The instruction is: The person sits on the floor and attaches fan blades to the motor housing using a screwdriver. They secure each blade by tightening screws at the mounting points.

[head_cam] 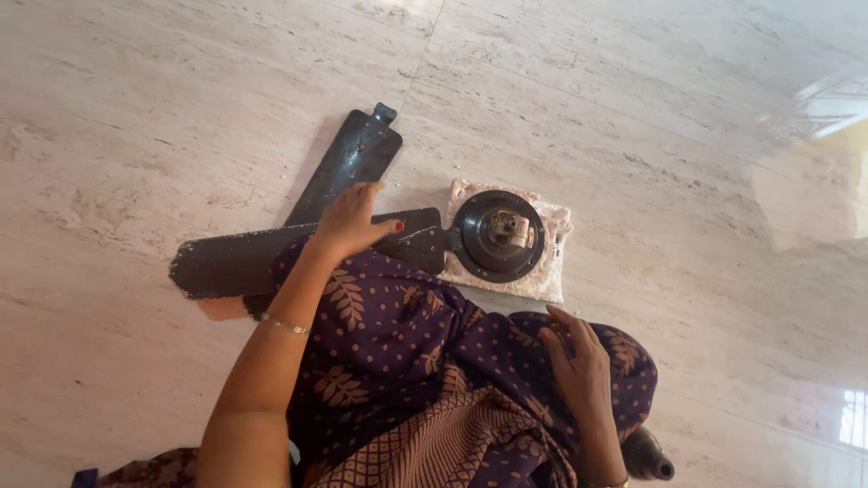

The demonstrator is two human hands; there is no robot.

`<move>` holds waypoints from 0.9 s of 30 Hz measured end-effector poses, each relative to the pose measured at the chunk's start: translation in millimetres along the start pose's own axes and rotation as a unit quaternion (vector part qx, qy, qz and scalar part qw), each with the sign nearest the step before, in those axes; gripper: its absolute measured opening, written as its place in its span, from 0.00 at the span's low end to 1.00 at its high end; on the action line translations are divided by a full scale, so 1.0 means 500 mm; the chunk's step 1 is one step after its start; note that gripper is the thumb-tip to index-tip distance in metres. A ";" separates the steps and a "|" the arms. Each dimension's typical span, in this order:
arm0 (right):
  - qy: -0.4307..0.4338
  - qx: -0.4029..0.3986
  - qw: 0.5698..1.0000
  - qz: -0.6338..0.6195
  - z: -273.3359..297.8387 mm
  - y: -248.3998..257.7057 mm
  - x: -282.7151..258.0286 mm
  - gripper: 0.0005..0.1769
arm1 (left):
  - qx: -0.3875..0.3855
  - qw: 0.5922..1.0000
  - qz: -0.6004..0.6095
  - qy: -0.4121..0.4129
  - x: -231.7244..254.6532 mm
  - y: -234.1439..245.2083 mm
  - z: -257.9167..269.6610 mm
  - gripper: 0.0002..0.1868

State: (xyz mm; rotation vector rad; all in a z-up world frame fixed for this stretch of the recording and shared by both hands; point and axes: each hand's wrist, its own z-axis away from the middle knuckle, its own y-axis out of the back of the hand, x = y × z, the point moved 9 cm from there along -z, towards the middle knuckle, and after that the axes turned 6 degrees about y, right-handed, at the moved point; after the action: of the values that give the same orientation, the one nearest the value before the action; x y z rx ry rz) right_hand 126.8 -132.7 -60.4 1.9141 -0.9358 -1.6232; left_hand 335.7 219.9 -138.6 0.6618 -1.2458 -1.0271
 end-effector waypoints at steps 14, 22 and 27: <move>-0.119 0.035 0.987 0.104 -0.068 -0.155 0.285 0.13 | -0.037 0.933 -0.097 0.345 -0.305 -0.168 -0.343 0.89; -0.138 -0.001 0.979 0.148 -0.097 -0.179 0.302 0.14 | -0.053 0.921 -0.107 0.370 -0.330 -0.189 -0.353 0.90; -0.165 -0.016 0.977 0.133 -0.095 -0.184 0.310 0.15 | 0.026 0.937 -0.101 0.333 -0.279 -0.145 -0.348 0.86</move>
State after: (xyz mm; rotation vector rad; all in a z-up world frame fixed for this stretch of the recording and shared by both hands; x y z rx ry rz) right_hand 203.0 -190.8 -220.3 1.4464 -1.2306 -1.8063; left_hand 485.3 293.6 -303.3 1.0875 -0.6171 -0.8278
